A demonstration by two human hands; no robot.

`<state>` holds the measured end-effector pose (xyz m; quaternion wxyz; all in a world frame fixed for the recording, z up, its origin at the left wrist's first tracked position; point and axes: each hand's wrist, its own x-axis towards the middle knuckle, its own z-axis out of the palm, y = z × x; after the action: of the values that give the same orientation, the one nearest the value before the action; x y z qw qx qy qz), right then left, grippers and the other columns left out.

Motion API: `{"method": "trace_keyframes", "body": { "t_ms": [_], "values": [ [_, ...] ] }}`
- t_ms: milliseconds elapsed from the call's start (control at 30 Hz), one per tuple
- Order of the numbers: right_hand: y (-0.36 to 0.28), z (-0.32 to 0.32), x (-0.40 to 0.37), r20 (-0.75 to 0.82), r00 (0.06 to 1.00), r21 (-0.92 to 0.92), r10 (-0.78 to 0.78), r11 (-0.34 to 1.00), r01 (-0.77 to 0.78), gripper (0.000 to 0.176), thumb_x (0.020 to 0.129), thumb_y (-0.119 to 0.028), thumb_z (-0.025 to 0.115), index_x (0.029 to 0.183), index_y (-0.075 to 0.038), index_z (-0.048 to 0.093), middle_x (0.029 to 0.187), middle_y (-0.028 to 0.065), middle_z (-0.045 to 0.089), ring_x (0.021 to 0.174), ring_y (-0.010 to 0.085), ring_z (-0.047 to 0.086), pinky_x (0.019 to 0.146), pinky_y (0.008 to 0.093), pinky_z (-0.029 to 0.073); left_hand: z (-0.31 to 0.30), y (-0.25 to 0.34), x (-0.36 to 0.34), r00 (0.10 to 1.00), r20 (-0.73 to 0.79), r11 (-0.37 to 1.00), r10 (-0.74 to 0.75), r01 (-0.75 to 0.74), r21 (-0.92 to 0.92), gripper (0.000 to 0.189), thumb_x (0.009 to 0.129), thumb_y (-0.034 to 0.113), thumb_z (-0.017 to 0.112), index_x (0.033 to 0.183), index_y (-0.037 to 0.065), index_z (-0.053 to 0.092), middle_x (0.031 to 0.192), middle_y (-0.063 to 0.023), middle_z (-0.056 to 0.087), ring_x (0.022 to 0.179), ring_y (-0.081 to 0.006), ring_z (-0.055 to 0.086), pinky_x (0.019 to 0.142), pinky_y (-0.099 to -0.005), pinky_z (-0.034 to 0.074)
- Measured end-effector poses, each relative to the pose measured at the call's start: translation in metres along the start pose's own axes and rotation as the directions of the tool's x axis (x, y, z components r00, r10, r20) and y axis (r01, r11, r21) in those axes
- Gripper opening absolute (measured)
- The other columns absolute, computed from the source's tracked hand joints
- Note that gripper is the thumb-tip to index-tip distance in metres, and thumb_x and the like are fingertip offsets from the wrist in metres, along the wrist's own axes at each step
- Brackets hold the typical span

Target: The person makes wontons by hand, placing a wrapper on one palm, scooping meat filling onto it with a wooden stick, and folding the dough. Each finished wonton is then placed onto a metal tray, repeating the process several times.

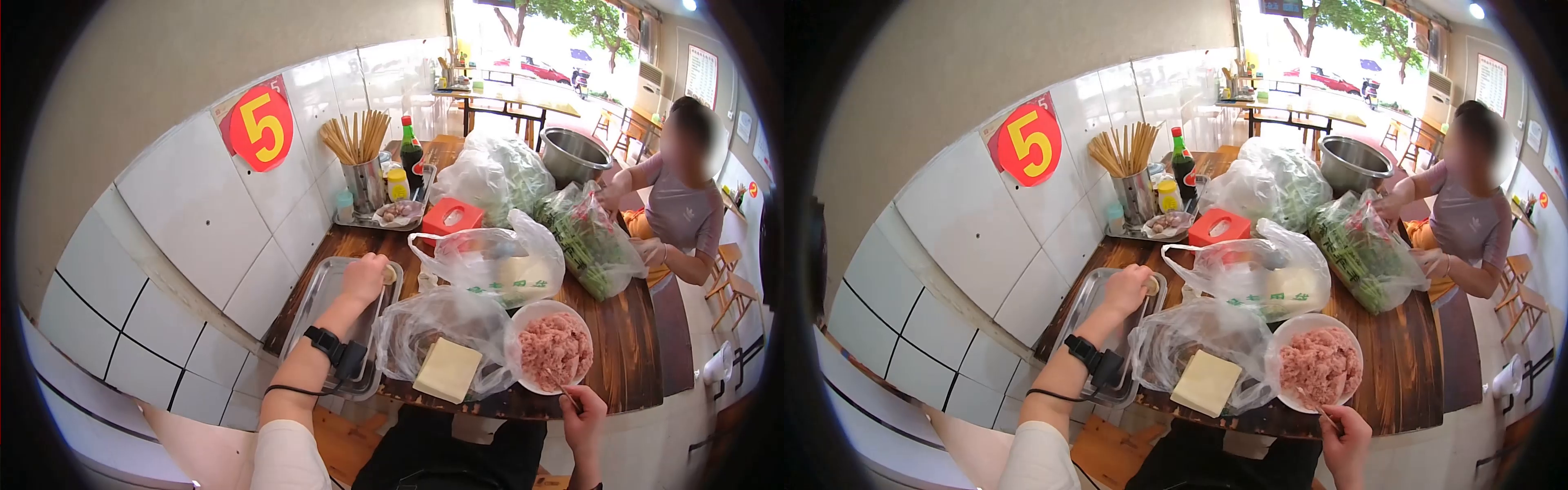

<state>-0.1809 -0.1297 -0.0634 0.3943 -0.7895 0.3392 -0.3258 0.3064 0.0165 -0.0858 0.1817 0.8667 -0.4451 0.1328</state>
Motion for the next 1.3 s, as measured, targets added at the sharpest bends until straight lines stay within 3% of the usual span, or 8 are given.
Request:
{"method": "trace_keyframes", "body": {
  "t_ms": [233,300,367,467,567,867,1033,1300],
  "values": [
    [-0.015,-0.008,0.003,0.028,0.999,-0.024,0.021,1.0,-0.02,0.019,0.083,0.003,0.068,0.101,0.001,0.064,0.073,0.0049,0.059,0.061,0.0089,0.054,0.055,0.0244,0.043,-0.015,0.013,-0.012,0.991,-0.113,0.997,-0.077,0.078,0.0,0.033,0.081,0.009,0.063,0.114,0.012,0.061,0.105,-0.013,0.063,0.089,-0.0344,0.065,0.076,-0.0455,0.052],
    [-0.016,-0.013,0.004,0.05,0.996,-0.035,0.07,0.997,-0.069,0.019,0.083,0.002,0.068,0.101,0.001,0.062,0.072,0.0053,0.059,0.06,0.0094,0.054,0.055,0.025,0.043,-0.054,0.035,-0.031,0.932,-0.361,1.0,-0.006,0.015,0.021,0.032,0.082,0.008,0.064,0.115,0.01,0.061,0.104,-0.0131,0.062,0.089,-0.0323,0.065,0.075,-0.0439,0.052],
    [-0.004,-0.015,0.001,-0.009,1.0,-0.012,0.022,1.0,-0.022,0.019,0.085,0.002,0.067,0.102,0.0,0.059,0.071,0.0058,0.057,0.059,0.0111,0.054,0.055,0.0259,0.044,-0.092,0.085,-0.068,0.948,-0.273,0.956,-0.166,0.087,-0.28,0.03,0.082,0.007,0.067,0.111,0.007,0.06,0.101,-0.0115,0.061,0.088,-0.0306,0.064,0.073,-0.0425,0.051],
    [0.017,-0.019,0.004,-0.008,0.992,-0.072,-0.122,0.99,0.121,0.014,0.085,0.002,0.065,0.097,-0.002,0.06,0.072,0.0073,0.058,0.057,0.0161,0.056,0.056,0.0276,0.045,-0.085,0.142,-0.129,0.984,-0.162,0.884,-0.075,-0.01,-0.467,0.028,0.08,0.005,0.07,0.106,0.007,0.059,0.095,-0.0109,0.06,0.084,-0.0308,0.061,0.07,-0.0414,0.05],
    [0.006,-0.022,0.007,0.014,0.982,-0.14,-0.189,0.972,0.19,0.01,0.084,0.001,0.066,0.093,-0.004,0.064,0.074,0.009,0.06,0.059,0.0227,0.06,0.057,0.0297,0.048,-0.064,0.174,-0.151,0.947,-0.086,0.835,0.31,-0.314,-0.452,0.025,0.078,0.008,0.072,0.099,0.005,0.058,0.09,-0.0127,0.059,0.079,-0.0334,0.06,0.068,-0.0416,0.05],
    [-0.006,-0.045,-0.014,-0.022,0.986,-0.309,-0.164,0.939,0.149,0.007,0.083,-0.005,0.07,0.089,-0.008,0.068,0.081,0.0082,0.065,0.069,0.0283,0.066,0.059,0.0339,0.051,-0.054,0.179,-0.13,0.913,0.314,0.873,0.262,-0.085,-0.48,0.009,0.079,0.011,0.072,0.082,0.005,0.066,0.077,-0.0095,0.059,0.071,-0.0283,0.061,0.065,-0.0358,0.049],
    [-0.006,-0.048,-0.006,0.045,0.945,-0.586,-0.323,0.757,0.287,0.011,0.079,-0.006,0.067,0.088,-0.012,0.066,0.078,0.0031,0.062,0.064,0.0258,0.064,0.054,0.0353,0.049,-0.058,0.174,-0.117,0.878,0.438,0.843,0.193,0.08,-0.532,0.011,0.081,0.011,0.07,0.084,0.001,0.07,0.079,-0.0087,0.064,0.067,-0.018,0.06,0.064,-0.0303,0.048],
    [-0.01,-0.041,0.01,0.25,0.887,-0.68,-0.387,0.582,0.446,0.009,0.07,-0.006,0.064,0.075,-0.012,0.057,0.071,0.0032,0.055,0.059,0.0231,0.062,0.049,0.0365,0.045,-0.068,0.171,-0.107,0.843,0.501,0.857,0.197,0.1,-0.505,0.014,0.079,0.017,0.067,0.081,0.003,0.07,0.078,-0.0107,0.066,0.07,-0.0256,0.064,0.066,-0.0344,0.05]
  ]
}}
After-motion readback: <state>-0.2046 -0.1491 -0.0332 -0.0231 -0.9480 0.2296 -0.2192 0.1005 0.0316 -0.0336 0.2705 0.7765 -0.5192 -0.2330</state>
